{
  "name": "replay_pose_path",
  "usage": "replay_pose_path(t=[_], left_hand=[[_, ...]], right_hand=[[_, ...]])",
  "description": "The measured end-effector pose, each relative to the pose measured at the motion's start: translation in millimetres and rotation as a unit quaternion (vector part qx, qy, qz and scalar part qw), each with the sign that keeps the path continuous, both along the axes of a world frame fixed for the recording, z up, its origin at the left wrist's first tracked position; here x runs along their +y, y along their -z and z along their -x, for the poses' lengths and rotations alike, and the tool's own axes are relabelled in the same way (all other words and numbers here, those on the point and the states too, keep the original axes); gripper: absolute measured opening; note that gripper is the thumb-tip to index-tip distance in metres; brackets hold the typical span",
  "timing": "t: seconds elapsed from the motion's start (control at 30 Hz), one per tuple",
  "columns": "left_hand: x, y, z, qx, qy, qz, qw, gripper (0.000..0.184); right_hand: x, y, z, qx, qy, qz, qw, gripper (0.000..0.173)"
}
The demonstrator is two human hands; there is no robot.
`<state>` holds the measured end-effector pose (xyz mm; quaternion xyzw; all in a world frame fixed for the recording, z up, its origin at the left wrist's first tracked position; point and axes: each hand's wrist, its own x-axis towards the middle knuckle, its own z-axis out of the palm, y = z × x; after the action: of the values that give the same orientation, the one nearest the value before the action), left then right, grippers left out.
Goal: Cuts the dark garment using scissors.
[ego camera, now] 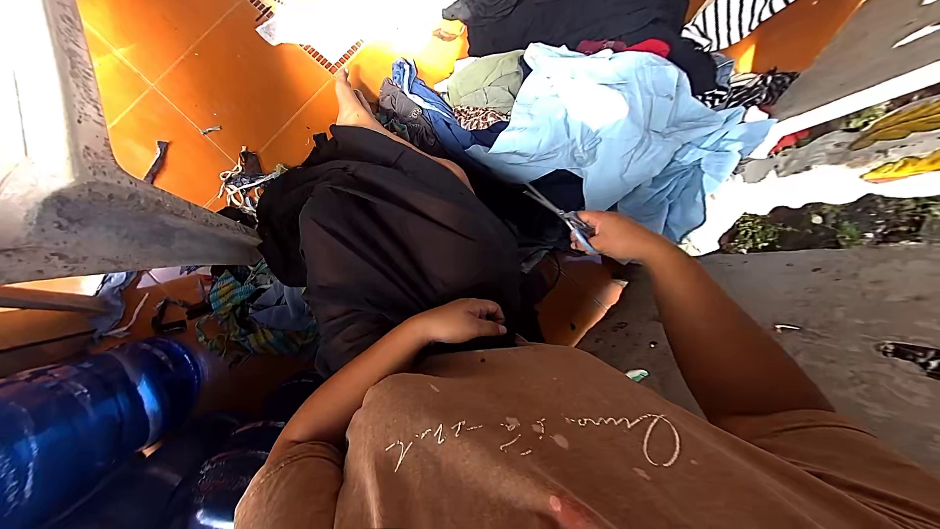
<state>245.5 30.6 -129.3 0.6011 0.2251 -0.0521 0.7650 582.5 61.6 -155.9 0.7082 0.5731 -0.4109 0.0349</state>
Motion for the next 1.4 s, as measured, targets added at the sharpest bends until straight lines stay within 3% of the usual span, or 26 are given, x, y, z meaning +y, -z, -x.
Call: replay_pose_path(t=[0.1, 0.2, 0.27, 0.33, 0.4, 0.47, 0.53, 0.6, 0.7, 0.8, 1.0, 1.17, 1.23, 1.3, 1.4], left_hand=[[3.7, 3.4, 1.0, -0.005, -0.002, 0.054, 0.999, 0.014], [3.6, 2.8, 5.3, -0.032, -0.058, 0.063, 0.996, 0.013], [1.9, 2.2, 7.1, -0.076, -0.195, -0.059, 0.976, 0.016], [11.7, 9.6, 6.7, -0.063, -0.314, -0.274, 0.907, 0.016], [33.4, 16.4, 10.5, 0.023, -0.336, -0.422, 0.842, 0.026], [52.3, 24.2, 13.0, 0.133, -0.308, -0.474, 0.814, 0.041], [62.2, 34.7, 13.5, 0.183, -0.276, -0.479, 0.813, 0.034], [61.2, 45.9, 14.5, 0.156, -0.27, -0.509, 0.803, 0.016], [53.8, 53.0, 19.4, 0.095, -0.285, -0.568, 0.766, 0.014], [48.7, 49.4, 29.9, 0.104, -0.279, -0.535, 0.791, 0.016], [43.8, 50.4, 37.0, 0.058, -0.294, -0.54, 0.787, 0.014], [41.6, 53.0, 31.2, 0.057, -0.247, -0.536, 0.805, 0.018], [38.0, 54.3, 31.0, 0.065, -0.215, -0.525, 0.821, 0.02], [36.9, 53.5, 31.2, 0.066, -0.208, -0.514, 0.829, 0.02], [38.1, 54.4, 29.0, 0.062, -0.206, -0.51, 0.833, 0.02]], right_hand=[[2.4, 0.7, 28.6, 0.022, 0.058, -0.06, 0.996, 0.035], [21.6, 12.5, 61.4, 0.166, 0.131, -0.152, 0.965, 0.034], [36.3, 17.2, 87.6, 0.246, 0.156, -0.176, 0.94, 0.033], [47.1, 15.7, 111.7, 0.273, 0.155, -0.176, 0.933, 0.038], [52.5, 11.9, 129.6, 0.248, 0.123, -0.176, 0.945, 0.043], [52.2, 5.9, 140.8, 0.199, 0.085, -0.183, 0.959, 0.043], [49.3, -0.4, 147.2, 0.17, 0.069, -0.181, 0.966, 0.043], [46.8, -4.9, 149.8, 0.167, 0.072, -0.163, 0.97, 0.04], [44.6, -0.4, 147.3, 0.209, 0.097, -0.148, 0.962, 0.03], [44.8, 5.2, 144.3, 0.318, 0.152, -0.134, 0.926, 0.019], [54.5, 3.3, 140.7, 0.486, 0.253, -0.105, 0.83, 0.023], [52.6, 4.8, 138.8, 0.562, 0.339, -0.105, 0.747, 0.025], [53.8, 6.8, 129.9, 0.501, 0.368, -0.112, 0.775, 0.022], [58.3, 9.2, 123.9, 0.343, 0.353, -0.143, 0.859, 0.016], [65.6, 9.1, 132.3, 0.234, 0.245, -0.202, 0.919, 0.034]])
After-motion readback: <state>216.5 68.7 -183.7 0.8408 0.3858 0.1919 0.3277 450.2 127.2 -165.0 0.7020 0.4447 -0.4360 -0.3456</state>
